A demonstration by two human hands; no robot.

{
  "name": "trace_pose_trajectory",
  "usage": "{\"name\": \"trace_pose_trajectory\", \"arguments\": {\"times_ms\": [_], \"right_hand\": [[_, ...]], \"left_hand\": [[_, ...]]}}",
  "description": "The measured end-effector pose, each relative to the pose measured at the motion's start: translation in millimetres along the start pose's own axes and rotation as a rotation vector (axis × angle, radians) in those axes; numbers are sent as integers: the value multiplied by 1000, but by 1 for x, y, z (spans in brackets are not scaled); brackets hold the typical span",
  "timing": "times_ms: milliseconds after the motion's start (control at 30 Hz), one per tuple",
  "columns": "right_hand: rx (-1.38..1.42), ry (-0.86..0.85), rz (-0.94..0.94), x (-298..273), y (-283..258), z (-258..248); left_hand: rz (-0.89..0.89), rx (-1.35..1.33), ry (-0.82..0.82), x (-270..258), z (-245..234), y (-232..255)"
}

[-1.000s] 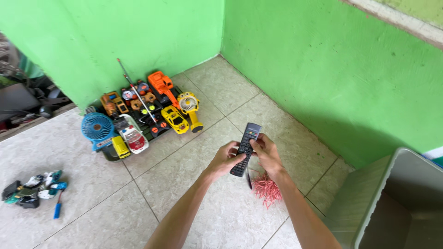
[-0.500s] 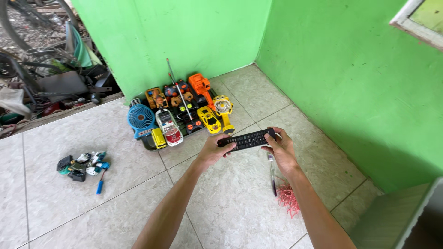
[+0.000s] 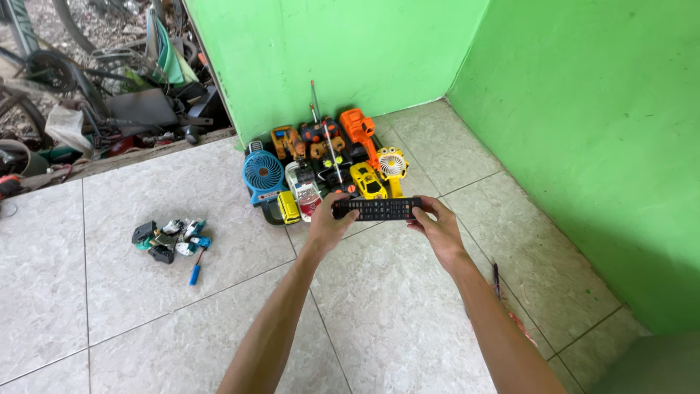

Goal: The person cleans a black remote control using a toothbrush and a pink duster, then wipes a small blue fan with the duster. The person uses the toothbrush to scrub the remote's buttons and crevices, followed by dusting with the pink duster. Finally, the person wipes the fan's surface and places it back on the floor.

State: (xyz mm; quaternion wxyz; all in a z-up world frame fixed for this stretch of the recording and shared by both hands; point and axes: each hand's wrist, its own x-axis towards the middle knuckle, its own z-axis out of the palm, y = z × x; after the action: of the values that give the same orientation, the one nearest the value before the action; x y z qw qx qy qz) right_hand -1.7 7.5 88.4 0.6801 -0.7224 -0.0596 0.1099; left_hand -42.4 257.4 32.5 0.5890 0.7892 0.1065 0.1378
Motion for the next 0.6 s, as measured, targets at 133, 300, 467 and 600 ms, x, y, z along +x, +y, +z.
{"name": "trace_pose_trajectory", "arguments": {"times_ms": [133, 300, 467, 600], "right_hand": [[-33, -8, 1, 31, 11, 21], [-82, -12, 33, 67, 32, 43], [-131, -21, 53, 84, 42, 57], [-349, -89, 46, 86, 44, 63]], "left_hand": [[226, 94, 86, 9, -14, -27], [199, 172, 105, 7, -21, -35], [201, 369, 31, 4, -33, -37], [115, 616, -39, 10, -38, -39]]}}
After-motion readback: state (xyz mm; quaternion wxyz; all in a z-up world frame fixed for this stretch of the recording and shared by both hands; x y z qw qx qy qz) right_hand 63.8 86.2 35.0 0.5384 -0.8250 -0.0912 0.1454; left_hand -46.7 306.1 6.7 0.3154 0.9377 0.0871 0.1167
